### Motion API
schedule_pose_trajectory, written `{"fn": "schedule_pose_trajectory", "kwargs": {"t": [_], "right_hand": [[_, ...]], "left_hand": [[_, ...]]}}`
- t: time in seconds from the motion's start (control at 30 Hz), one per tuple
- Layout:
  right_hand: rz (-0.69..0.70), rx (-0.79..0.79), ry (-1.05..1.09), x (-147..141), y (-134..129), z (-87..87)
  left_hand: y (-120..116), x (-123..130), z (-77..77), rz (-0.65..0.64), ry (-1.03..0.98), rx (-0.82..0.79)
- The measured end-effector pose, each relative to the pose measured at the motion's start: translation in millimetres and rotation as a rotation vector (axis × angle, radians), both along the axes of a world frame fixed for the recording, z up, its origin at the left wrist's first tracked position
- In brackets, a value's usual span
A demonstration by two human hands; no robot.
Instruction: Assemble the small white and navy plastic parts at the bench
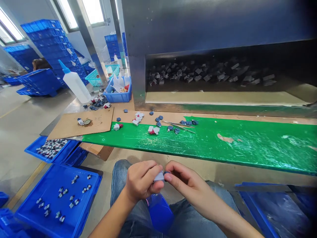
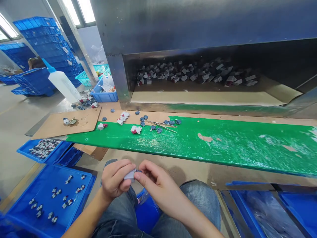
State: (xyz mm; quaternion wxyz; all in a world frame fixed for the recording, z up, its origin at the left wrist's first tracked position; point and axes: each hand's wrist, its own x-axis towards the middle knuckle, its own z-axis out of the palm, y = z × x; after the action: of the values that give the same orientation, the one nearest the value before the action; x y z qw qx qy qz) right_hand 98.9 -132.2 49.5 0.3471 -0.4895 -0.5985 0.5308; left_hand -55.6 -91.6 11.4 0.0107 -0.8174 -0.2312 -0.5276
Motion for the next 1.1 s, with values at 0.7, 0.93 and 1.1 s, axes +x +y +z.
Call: {"fn": "schedule_pose_trajectory", "kwargs": {"t": [0.7,0.93,1.1], "right_hand": [[0.375,1.257,-0.834,17.9,1.3,-13.5],[0.080,0.294,-0.338,12.6,3.4,-25.6],[0.022,-0.343,0.148,2.7,-3.3,-24.9]], "left_hand": [[-7.6,6.9,-15.5,-0.522,-0.024,-1.934],[-17.0,4.9,-18.2,-0.262,-0.157,-1.290],[-0.3,-17.1,-25.6,-0.184,0.107,-0.158]]}}
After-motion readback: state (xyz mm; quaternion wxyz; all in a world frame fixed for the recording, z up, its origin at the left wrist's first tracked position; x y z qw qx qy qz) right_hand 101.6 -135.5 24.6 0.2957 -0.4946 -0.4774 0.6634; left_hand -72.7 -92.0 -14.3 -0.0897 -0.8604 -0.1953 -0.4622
